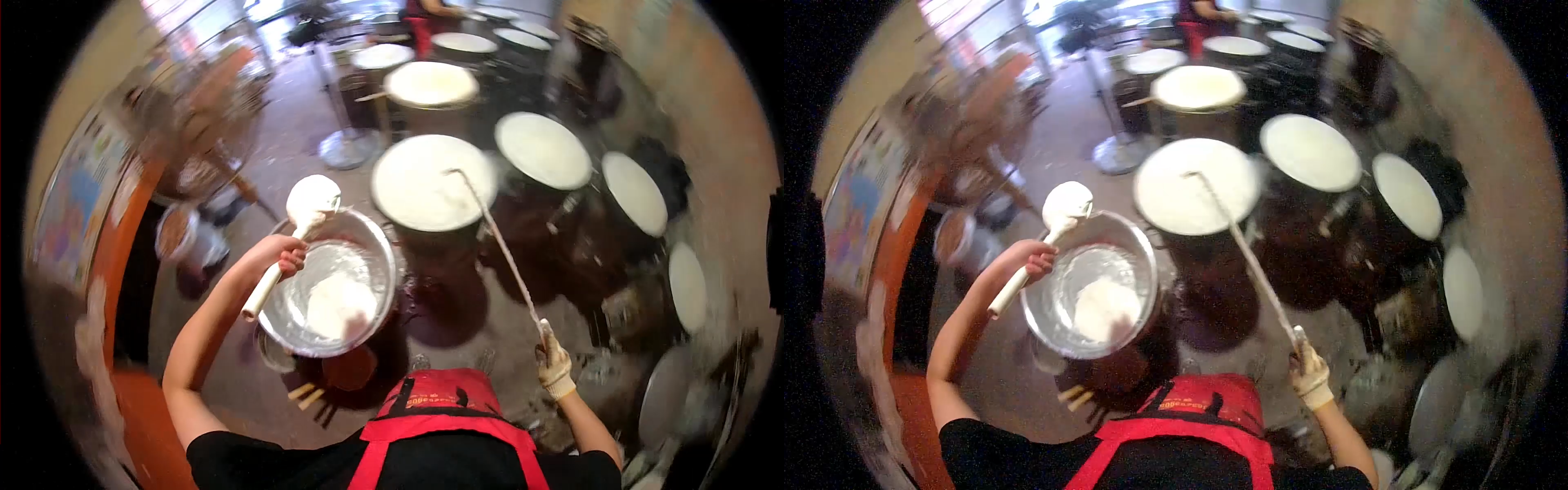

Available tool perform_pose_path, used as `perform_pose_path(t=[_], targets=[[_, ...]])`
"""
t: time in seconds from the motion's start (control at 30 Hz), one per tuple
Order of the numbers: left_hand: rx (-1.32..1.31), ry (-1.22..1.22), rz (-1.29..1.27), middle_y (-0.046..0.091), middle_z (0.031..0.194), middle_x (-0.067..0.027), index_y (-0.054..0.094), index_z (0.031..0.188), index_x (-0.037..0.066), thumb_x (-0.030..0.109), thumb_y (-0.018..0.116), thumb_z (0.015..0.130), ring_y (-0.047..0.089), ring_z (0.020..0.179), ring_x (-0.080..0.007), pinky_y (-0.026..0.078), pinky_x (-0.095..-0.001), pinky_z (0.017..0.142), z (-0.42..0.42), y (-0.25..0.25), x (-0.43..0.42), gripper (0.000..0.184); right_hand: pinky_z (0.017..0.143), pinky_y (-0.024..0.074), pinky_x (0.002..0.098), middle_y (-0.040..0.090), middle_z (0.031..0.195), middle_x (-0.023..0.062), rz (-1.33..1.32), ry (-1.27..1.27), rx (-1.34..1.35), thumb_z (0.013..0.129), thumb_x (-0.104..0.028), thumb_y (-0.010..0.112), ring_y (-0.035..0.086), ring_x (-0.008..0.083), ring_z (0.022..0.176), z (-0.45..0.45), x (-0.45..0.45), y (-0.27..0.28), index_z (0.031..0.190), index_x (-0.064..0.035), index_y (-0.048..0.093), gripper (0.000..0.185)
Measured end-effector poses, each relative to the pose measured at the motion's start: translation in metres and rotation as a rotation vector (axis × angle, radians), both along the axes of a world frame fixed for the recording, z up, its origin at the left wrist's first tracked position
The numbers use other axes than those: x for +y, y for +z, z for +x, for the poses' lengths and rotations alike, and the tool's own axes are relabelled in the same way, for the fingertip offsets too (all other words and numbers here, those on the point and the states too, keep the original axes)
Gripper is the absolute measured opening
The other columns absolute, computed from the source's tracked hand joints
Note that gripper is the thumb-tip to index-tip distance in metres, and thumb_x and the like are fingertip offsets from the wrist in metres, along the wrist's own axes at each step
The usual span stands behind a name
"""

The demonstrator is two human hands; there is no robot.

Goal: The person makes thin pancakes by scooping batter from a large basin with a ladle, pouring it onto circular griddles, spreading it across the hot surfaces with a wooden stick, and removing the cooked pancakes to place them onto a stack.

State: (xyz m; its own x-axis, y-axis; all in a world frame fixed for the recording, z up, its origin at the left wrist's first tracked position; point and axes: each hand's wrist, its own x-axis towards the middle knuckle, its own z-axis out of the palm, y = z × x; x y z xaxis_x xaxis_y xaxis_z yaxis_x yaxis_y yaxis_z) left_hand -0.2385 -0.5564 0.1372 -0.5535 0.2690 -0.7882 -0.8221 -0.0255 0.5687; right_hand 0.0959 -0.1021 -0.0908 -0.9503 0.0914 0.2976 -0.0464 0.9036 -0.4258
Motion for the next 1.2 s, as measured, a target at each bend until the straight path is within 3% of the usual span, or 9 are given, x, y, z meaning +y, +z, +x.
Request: perform_pose_path(t=[0.27,0.43,0.53,0.6,0.8,0.87,1.1,1.17,1.2], targets=[[0.240,-1.005,-0.106,0.038,0.062,0.0011,0.046,0.100,0.000,0.010,0.051,0.085,0.033,0.042,-0.0035,0.026,-0.0169,0.032,0.037,0.045,0.257,0.019,0.091,0.0419,0.0383,0.053,0.117,0.0228,-0.417,-1.089,-0.080,0.078,-0.006,0.055,0.052,0.0365,0.106,0.190,-0.059,0.011,0.133,-0.0044,0.038,0.057],[0.353,-1.545,0.053,0.043,0.066,-0.0008,0.049,0.097,0.000,0.009,0.050,0.086,0.038,0.044,-0.0048,0.029,-0.0165,0.033,0.129,0.062,0.445,0.015,0.035,0.0270,0.0177,0.048,0.060,-0.0039,-1.203,-1.366,0.640,0.093,-0.043,0.042,0.037,0.0015,0.039,0.228,-0.064,-0.022,0.098,-0.0081,0.051,0.037],[0.814,-1.924,0.602,0.045,0.067,-0.0015,0.049,0.094,0.000,0.015,0.053,0.086,0.041,0.045,-0.0063,0.032,-0.0183,0.036,0.203,0.044,0.566,0.017,0.037,0.0307,0.0181,0.050,0.062,-0.0032,-1.216,-1.331,0.789,0.093,-0.042,0.043,0.041,0.0029,0.043,0.252,-0.043,0.033,0.102,-0.0066,0.051,0.037],[0.450,-1.853,0.299,0.046,0.068,-0.0019,0.049,0.093,0.000,0.020,0.055,0.086,0.041,0.046,-0.0078,0.033,-0.0215,0.037,0.278,0.043,0.645,0.022,0.041,0.0367,0.0195,0.054,0.068,-0.0003,-0.862,-1.356,0.729,0.094,-0.035,0.044,0.047,0.0051,0.049,0.281,-0.017,0.017,0.109,-0.0050,0.052,0.035],[1.378,-1.971,0.507,0.056,0.083,-0.0107,0.044,0.109,0.002,0.011,0.059,0.082,0.054,0.065,-0.0185,0.044,-0.0299,0.055,0.471,0.013,0.728,0.032,0.068,0.0509,0.0315,0.059,0.103,0.0177,0.186,-1.471,0.458,0.077,-0.004,0.061,0.062,0.0276,0.082,0.329,0.075,0.111,0.130,-0.0084,0.044,0.056],[1.976,-1.808,0.852,0.059,0.089,-0.0183,0.043,0.109,0.001,0.008,0.061,0.077,0.060,0.076,-0.0314,0.046,-0.0371,0.066,0.506,-0.020,0.743,0.037,0.075,0.0485,0.0322,0.055,0.119,0.0114,-0.099,-1.711,0.218,0.086,-0.003,0.050,0.059,0.0263,0.090,0.342,0.076,0.100,0.131,-0.0107,0.043,0.046],[1.209,-1.959,0.913,0.058,0.070,-0.0181,0.046,0.091,-0.001,0.004,0.057,0.070,0.060,0.063,-0.0310,0.047,-0.0404,0.056,0.572,-0.146,0.751,0.025,0.086,0.0433,0.0309,0.052,0.125,0.0049,-1.474,-1.763,1.266,0.086,-0.008,0.053,0.052,0.0169,0.107,0.336,0.043,0.039,0.132,-0.0052,0.041,0.048],[0.811,-2.047,0.766,0.055,0.068,-0.0132,0.041,0.094,0.000,0.002,0.058,0.072,0.051,0.047,-0.0201,0.039,-0.0331,0.040,0.586,-0.176,0.755,0.028,0.084,0.0438,0.0330,0.053,0.119,0.0060,-0.905,-2.281,0.933,0.084,-0.007,0.053,0.053,0.0199,0.103,0.299,0.044,0.008,0.134,-0.0082,0.040,0.052],[0.618,-2.069,0.686,0.053,0.067,-0.0107,0.039,0.096,0.001,0.001,0.058,0.073,0.047,0.040,-0.0146,0.035,-0.0294,0.032,0.593,-0.192,0.760,0.030,0.080,0.0457,0.0338,0.057,0.113,0.0086,-0.034,-2.398,0.578,0.083,-0.005,0.052,0.056,0.0231,0.095,0.281,0.062,-0.040,0.136,-0.0115,0.038,0.055]])
